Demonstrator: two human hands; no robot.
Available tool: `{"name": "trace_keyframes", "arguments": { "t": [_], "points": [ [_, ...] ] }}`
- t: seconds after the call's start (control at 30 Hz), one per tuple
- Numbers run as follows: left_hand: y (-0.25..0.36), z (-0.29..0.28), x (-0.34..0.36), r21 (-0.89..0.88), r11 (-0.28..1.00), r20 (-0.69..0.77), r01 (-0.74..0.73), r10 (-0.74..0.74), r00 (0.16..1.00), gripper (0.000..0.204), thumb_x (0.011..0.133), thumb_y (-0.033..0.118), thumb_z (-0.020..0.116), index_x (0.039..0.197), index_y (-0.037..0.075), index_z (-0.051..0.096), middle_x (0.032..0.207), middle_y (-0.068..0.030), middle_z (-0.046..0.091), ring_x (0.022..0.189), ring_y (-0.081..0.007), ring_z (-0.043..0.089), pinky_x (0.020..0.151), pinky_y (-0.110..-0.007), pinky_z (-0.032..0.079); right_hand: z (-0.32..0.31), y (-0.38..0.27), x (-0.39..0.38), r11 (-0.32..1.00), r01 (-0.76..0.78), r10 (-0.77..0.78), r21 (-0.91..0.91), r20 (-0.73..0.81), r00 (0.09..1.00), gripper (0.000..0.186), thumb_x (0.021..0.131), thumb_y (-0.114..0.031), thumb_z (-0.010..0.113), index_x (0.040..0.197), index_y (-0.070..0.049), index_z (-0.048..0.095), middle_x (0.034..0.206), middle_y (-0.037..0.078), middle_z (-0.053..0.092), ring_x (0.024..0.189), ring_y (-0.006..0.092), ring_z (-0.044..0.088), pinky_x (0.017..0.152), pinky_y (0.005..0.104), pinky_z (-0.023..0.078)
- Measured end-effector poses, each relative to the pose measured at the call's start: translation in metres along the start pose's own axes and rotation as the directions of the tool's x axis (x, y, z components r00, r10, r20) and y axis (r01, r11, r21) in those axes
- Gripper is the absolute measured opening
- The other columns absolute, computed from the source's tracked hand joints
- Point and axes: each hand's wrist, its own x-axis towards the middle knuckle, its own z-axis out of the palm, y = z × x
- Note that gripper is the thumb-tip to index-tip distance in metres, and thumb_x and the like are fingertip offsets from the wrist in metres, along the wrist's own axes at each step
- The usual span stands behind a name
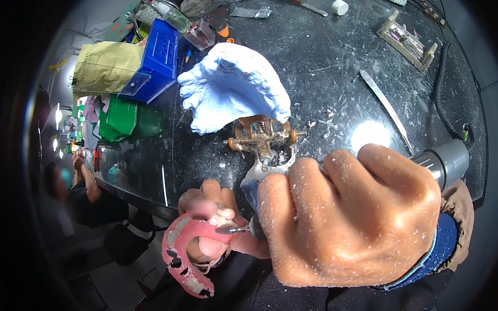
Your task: The person holds a pink dental prosthesis and uses a rotary polishing tool to smooth and finish the edges and surfaces, occasionally brushing away dust with a small brush.
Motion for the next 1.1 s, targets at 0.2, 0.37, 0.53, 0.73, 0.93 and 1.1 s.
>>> {"name": "trace_keyframes", "arguments": {
  "t": [0.2, 0.37, 0.53, 0.73, 0.93, 1.1],
  "points": [
    [0.004, 0.006, -0.003, -0.108, 0.993, -0.068, 0.043, -0.050, 0.996, 0.046, 0.064, -0.005, 0.074, 0.107, -0.005, 0.057, 0.088, -0.0086, 0.058, 0.081, -0.0154, 0.062, 0.078, -0.029, 0.052, 0.000, 0.006, 0.006, 0.993, 0.072, -0.070, 0.094, -0.025, 0.997, 0.072, 0.058, -0.075, 0.058, 0.051, -0.005, 0.042, 0.044, 0.002, 0.041, 0.033, 0.0081, 0.037, 0.033, 0.0225, 0.025],
    [0.008, 0.009, -0.003, -0.070, 0.993, -0.111, 0.095, -0.102, 0.989, 0.044, 0.068, -0.001, 0.073, 0.109, -0.005, 0.055, 0.088, -0.0063, 0.057, 0.083, -0.0143, 0.061, 0.077, -0.027, 0.050, -0.002, 0.003, 0.006, 0.987, -0.022, 0.020, 0.162, 0.015, 1.000, 0.068, 0.054, -0.071, 0.063, 0.055, -0.006, 0.045, 0.045, 0.001, 0.040, 0.034, 0.0091, 0.038, 0.033, 0.0237, 0.025],
    [0.004, 0.001, -0.004, -0.125, 0.984, -0.096, 0.126, -0.138, 0.986, 0.047, 0.067, 0.000, 0.075, 0.109, -0.004, 0.055, 0.090, -0.0055, 0.057, 0.084, -0.0133, 0.061, 0.077, -0.025, 0.049, 0.005, -0.001, 0.005, 0.987, -0.052, 0.049, 0.153, 0.023, 0.999, 0.064, 0.056, -0.068, 0.063, 0.057, -0.007, 0.045, 0.046, 0.001, 0.040, 0.036, 0.0115, 0.044, 0.034, 0.0242, 0.029],
    [0.006, 0.011, 0.000, -0.129, 0.989, -0.129, 0.078, -0.095, 0.987, 0.042, 0.069, -0.001, 0.074, 0.106, -0.003, 0.054, 0.090, -0.0064, 0.057, 0.085, -0.0161, 0.062, 0.082, -0.032, 0.052, 0.002, 0.001, 0.006, 0.981, -0.024, 0.008, 0.195, 0.080, 0.997, 0.061, 0.057, -0.066, 0.065, 0.057, -0.008, 0.046, 0.045, 0.000, 0.041, 0.037, 0.0126, 0.047, 0.035, 0.0244, 0.032],
    [0.001, 0.006, 0.003, -0.097, 0.995, -0.055, -0.034, 0.029, 0.998, 0.028, 0.079, 0.003, 0.066, 0.103, -0.004, 0.054, 0.089, -0.0096, 0.057, 0.085, -0.0209, 0.064, 0.088, -0.043, 0.051, 0.009, 0.001, 0.006, 0.981, -0.035, 0.044, 0.193, -0.043, 0.998, 0.061, 0.056, -0.065, 0.068, 0.055, -0.009, 0.043, 0.045, -0.001, 0.040, 0.035, 0.0115, 0.045, 0.034, 0.0245, 0.029],
    [-0.002, 0.004, 0.001, -0.241, 0.969, -0.026, -0.055, 0.050, 0.998, 0.029, 0.079, 0.000, 0.064, 0.106, -0.004, 0.052, 0.094, -0.0113, 0.056, 0.093, -0.0235, 0.062, 0.095, -0.047, 0.045, 0.006, 0.000, 0.007, 0.976, -0.001, 0.006, 0.219, -0.025, 1.000, 0.062, 0.055, -0.064, 0.070, 0.055, -0.009, 0.042, 0.045, -0.001, 0.041, 0.035, 0.0112, 0.044, 0.034, 0.0247, 0.030]
  ]
}}
